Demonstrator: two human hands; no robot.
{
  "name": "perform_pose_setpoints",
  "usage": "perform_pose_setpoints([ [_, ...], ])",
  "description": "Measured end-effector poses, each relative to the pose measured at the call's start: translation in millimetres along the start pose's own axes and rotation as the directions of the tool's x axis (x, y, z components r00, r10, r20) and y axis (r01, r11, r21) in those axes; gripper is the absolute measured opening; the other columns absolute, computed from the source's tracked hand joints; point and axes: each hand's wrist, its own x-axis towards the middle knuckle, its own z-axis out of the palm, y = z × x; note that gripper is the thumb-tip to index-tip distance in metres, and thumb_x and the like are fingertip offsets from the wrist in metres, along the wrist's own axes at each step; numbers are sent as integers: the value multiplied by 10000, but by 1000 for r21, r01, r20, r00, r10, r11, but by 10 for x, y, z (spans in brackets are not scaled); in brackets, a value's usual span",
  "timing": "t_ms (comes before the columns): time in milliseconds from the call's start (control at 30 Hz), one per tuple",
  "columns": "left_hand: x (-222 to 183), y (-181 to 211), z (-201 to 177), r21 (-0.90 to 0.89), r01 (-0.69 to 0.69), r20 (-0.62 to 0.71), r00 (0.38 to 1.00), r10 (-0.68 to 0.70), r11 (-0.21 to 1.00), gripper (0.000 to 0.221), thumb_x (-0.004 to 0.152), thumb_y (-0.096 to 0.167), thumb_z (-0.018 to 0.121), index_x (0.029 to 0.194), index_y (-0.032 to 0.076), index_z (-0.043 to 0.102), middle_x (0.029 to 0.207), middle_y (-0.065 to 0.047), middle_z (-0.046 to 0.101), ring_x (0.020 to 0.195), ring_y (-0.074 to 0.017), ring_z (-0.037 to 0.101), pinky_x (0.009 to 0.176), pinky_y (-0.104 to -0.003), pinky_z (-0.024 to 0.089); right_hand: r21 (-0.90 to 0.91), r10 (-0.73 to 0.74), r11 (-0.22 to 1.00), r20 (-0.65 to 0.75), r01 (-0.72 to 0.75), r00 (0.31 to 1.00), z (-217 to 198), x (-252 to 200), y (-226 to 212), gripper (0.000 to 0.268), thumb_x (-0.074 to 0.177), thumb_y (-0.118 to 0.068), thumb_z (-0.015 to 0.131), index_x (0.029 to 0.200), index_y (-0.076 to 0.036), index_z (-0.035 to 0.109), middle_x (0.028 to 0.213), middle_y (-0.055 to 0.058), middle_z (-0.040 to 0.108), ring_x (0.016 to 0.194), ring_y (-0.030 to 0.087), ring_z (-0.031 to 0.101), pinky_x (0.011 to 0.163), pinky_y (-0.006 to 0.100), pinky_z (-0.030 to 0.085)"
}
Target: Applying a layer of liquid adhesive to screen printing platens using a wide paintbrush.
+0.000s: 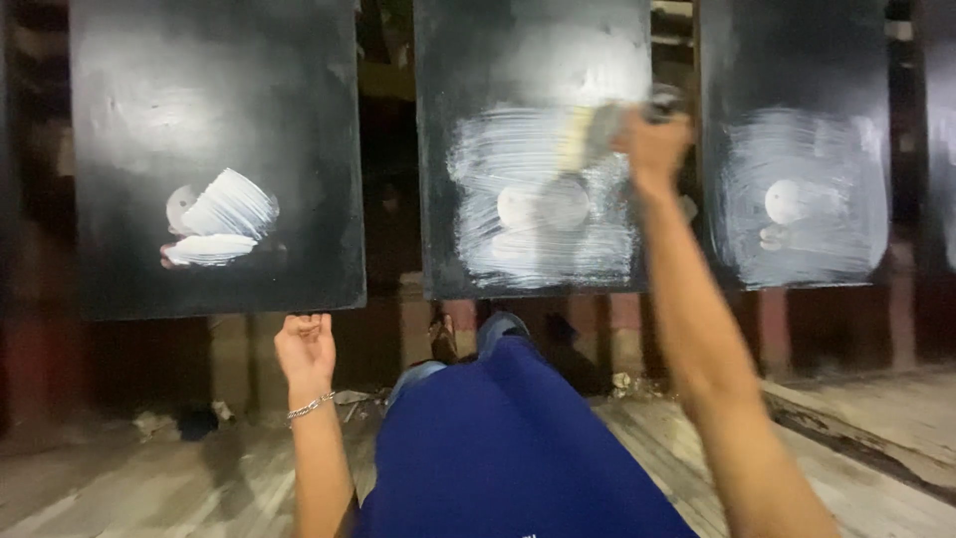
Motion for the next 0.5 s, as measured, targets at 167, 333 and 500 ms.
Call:
perform_pose_setpoints([
  [167, 23, -8, 9, -19, -10, 51, 999, 11, 1000, 343, 608, -101, 478, 585, 157, 252, 591, 14, 270, 604, -126, 257, 726, -247, 353, -166, -715, 627, 265, 761, 647, -928, 341, -74, 176, 1033, -183, 785, 891, -115, 707, 820, 45, 656, 711, 185, 578, 618, 361, 444],
  [333, 290, -121, -261, -46, -45, 7, 999, 45, 998, 213, 567, -65, 493, 526, 121, 398, 552, -46, 431, 558, -181, 412, 723, -312, 399, 50, -713, 287, 678, 956, 179, -1132, 406, -175, 382, 747, 33, 850, 1116, -49, 798, 1145, 182, 748, 1051, 352, 624, 890, 441, 419],
  [500, 155, -87, -247, 8, -55, 13, 998, 55, 998, 297, 614, -64, 473, 770, 172, 563, 825, 33, 618, 807, -138, 597, 1095, -335, 551, 73, -478, 536, 848, 841, 231, -1557, -240, 217, 214, 940, -52, 565, 1024, 11, 751, 989, 251, 713, 965, 422, 678, 917, 505, 524],
])
